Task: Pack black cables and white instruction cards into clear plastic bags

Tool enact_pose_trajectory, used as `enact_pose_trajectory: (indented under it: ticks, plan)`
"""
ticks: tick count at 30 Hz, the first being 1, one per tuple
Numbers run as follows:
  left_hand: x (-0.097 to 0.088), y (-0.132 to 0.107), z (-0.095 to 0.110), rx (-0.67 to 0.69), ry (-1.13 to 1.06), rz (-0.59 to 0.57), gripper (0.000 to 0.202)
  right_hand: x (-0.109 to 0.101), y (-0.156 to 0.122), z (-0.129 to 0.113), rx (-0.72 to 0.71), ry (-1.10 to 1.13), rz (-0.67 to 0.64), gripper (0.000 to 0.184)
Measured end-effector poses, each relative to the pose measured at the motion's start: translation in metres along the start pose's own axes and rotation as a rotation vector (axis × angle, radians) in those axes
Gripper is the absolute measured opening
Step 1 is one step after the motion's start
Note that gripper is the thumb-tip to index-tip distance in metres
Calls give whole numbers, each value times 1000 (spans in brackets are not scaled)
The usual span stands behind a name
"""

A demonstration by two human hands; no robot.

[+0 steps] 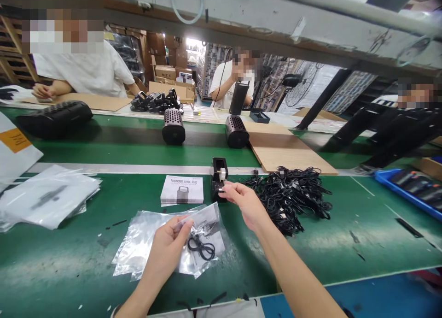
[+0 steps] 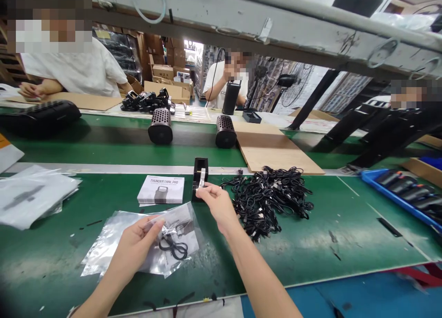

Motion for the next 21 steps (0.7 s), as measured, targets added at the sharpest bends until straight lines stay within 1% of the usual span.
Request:
enact_pose_trajectory:
  ticks: [2, 5, 7, 8, 9, 11, 12, 13, 14, 15, 16, 17, 19, 21]
  plan:
    - [-1, 2, 0, -19, 9, -16, 34, 2, -6, 8, -18, -30, 36, 24]
    - [-3, 3, -1, -52, -4, -36, 35, 0, -14, 19, -19, -110, 124, 22]
    - [-3, 4, -1, -49, -21, -21, 34, -2, -23, 19, -21, -155, 168, 21]
    - [-3, 4, -1, -45, -24, -15, 34, -3, -29, 17, -19, -163, 156, 21]
    - [-2, 4, 0, -41, -25, -8, 34, -4, -37, 13, -11, -149, 116, 22]
    - [0, 3, 1, -34, -10, 0, 34, -1, -52, 2, 14, -41, -46, 19]
    - [2, 2, 2, -28, 3, 0, 34, 2, -59, -4, 29, 46, -144, 24]
    - [3, 1, 3, -18, 15, 2, 33, 6, -65, -10, 41, 140, -225, 38]
    - [4, -1, 5, -6, 22, 6, 32, 10, -70, -14, 44, 225, -274, 56]
    - [5, -2, 6, 4, 25, 8, 32, 15, -73, -17, 38, 287, -287, 71]
    - [7, -4, 8, 11, 24, 8, 31, 19, -74, -18, 31, 324, -274, 79]
    - [7, -6, 9, 15, 23, 5, 31, 23, -73, -18, 24, 337, -244, 80]
    - [9, -10, 11, 9, 27, -16, 31, 30, -68, -14, 20, 310, -179, 77]
    - [10, -13, 12, -3, 18, -33, 32, 35, -64, -10, 53, 234, -161, 77]
Point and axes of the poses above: each hand's wrist, its own y-axis towards the middle knuckle, its own x-axis out of the palm, z = x × y, the point moved 1 cm from there along y, towards the middle knuckle, and after that the axes turned 6 degrees about -y, right-handed, at the moved point
